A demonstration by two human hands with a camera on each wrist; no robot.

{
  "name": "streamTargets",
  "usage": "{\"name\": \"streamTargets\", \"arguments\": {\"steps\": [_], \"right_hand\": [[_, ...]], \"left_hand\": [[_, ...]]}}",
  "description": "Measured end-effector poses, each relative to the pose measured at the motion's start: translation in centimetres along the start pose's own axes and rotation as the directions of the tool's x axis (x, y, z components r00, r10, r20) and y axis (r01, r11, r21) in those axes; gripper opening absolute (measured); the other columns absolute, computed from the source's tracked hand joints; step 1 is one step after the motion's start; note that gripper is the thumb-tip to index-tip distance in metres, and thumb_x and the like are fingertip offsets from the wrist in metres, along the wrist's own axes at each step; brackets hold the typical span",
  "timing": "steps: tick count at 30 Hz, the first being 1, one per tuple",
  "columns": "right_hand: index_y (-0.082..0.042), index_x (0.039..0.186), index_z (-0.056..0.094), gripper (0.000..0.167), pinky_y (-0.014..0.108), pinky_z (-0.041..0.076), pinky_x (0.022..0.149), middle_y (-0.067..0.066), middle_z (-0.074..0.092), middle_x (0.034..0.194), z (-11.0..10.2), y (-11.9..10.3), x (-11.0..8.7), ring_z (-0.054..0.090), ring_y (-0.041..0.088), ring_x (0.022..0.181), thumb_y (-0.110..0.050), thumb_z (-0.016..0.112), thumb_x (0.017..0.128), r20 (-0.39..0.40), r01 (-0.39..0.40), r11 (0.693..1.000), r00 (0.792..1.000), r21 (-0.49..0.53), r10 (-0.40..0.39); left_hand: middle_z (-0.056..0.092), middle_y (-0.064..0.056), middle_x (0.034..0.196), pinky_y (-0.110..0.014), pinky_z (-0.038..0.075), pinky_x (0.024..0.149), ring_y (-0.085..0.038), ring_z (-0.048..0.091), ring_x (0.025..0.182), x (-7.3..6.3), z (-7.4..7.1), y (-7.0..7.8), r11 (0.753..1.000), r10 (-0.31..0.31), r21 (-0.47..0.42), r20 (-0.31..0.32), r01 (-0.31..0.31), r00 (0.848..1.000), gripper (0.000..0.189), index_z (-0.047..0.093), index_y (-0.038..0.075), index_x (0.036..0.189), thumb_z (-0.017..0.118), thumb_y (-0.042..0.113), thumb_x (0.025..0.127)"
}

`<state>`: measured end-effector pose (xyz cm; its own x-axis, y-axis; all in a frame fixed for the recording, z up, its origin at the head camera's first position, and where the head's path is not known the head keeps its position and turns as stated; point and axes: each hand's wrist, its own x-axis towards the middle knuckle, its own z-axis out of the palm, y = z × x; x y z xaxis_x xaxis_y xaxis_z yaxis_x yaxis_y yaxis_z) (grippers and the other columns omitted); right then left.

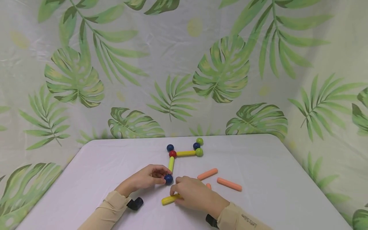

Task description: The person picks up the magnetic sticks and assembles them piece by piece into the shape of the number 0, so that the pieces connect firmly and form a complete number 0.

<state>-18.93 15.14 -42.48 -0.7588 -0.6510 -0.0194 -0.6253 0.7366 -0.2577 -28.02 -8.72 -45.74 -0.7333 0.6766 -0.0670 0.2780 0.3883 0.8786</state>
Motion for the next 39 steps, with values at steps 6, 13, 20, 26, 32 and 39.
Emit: {"name": "streamTargets", "arguments": {"steps": [6, 13, 20, 26, 32, 39], "right_hand": [[-0.025, 0.106, 0.08, 0.016, 0.02, 0.049, 0.068, -0.009, 0.062, 0.089, 0.0, -0.1, 0.2, 0.051, 0.0, 0.075, -0.028, 0.087, 0.092, 0.016, -0.034, 0.999, 0.999, 0.03, 0.034], [-0.021, 0.099, 0.077, 0.016, 0.019, 0.045, 0.064, -0.011, 0.058, 0.08, 0.2, -0.3, 0.4, 0.048, 0.001, 0.068, -0.032, 0.087, 0.092, 0.028, -0.059, 0.997, 0.998, 0.056, 0.058], [-0.02, 0.084, 0.072, 0.017, 0.019, 0.04, 0.056, -0.014, 0.054, 0.065, 0.5, 0.0, 0.4, 0.047, -0.001, 0.06, -0.027, 0.087, 0.089, 0.021, -0.109, 0.979, 0.994, 0.175, 0.107], [-0.019, 0.079, 0.068, 0.019, 0.018, 0.036, 0.053, -0.012, 0.055, 0.062, 0.7, 0.6, 0.3, 0.048, 0.002, 0.056, -0.023, 0.084, 0.088, 0.073, -0.193, 0.865, 0.981, 0.463, 0.18], [-0.013, 0.079, 0.072, 0.02, 0.02, 0.04, 0.055, -0.005, 0.066, 0.062, 0.8, 0.6, 0.6, 0.059, 0.006, 0.056, -0.026, 0.082, 0.091, 0.158, -0.315, 0.725, 0.947, 0.612, 0.278], [-0.008, 0.083, 0.077, 0.023, 0.017, 0.053, 0.055, 0.006, 0.078, 0.071, 1.5, 0.5, 1.1, 0.07, 0.006, 0.057, -0.027, 0.079, 0.096, 0.279, -0.404, 0.551, 0.912, 0.73, 0.299]], "left_hand": [[0.07, -0.01, 0.108, -0.021, 0.05, 0.078, -0.012, 0.062, 0.092, -0.1, -0.1, 0.2, 1.0, 0.003, -0.015, 0.006, -0.003, 1.0, 0.031, 0.072, 0.002, 0.13, 0.074, 0.003, 0.098], [0.07, -0.013, 0.111, -0.021, 0.05, 0.079, -0.015, 0.062, 0.094, -0.2, -0.1, 0.4, 1.0, 0.0, -0.028, -0.001, 0.0, 1.0, 0.031, 0.073, 0.004, 0.129, 0.074, 0.002, 0.098], [0.07, -0.014, 0.11, -0.021, 0.05, 0.079, -0.014, 0.062, 0.093, -0.3, 0.0, 0.3, 0.999, 0.008, -0.035, -0.002, -0.008, 1.0, 0.031, 0.073, 0.003, 0.129, 0.074, 0.002, 0.098], [0.069, -0.011, 0.106, -0.02, 0.049, 0.077, -0.014, 0.061, 0.091, -0.2, 0.0, 0.2, 1.0, 0.014, -0.025, 0.0, -0.014, 1.0, 0.03, 0.073, 0.003, 0.128, 0.074, 0.002, 0.098], [0.069, -0.011, 0.105, -0.02, 0.049, 0.077, -0.014, 0.061, 0.091, -0.2, -0.1, 0.2, 0.999, 0.006, -0.046, 0.006, -0.005, 1.0, 0.03, 0.073, 0.003, 0.128, 0.073, 0.002, 0.098], [0.071, -0.013, 0.108, -0.021, 0.049, 0.079, -0.013, 0.062, 0.092, -0.3, 0.0, 0.3, 0.998, -0.007, -0.062, 0.001, 0.007, 1.0, 0.031, 0.073, 0.002, 0.128, 0.073, 0.002, 0.098]]}}
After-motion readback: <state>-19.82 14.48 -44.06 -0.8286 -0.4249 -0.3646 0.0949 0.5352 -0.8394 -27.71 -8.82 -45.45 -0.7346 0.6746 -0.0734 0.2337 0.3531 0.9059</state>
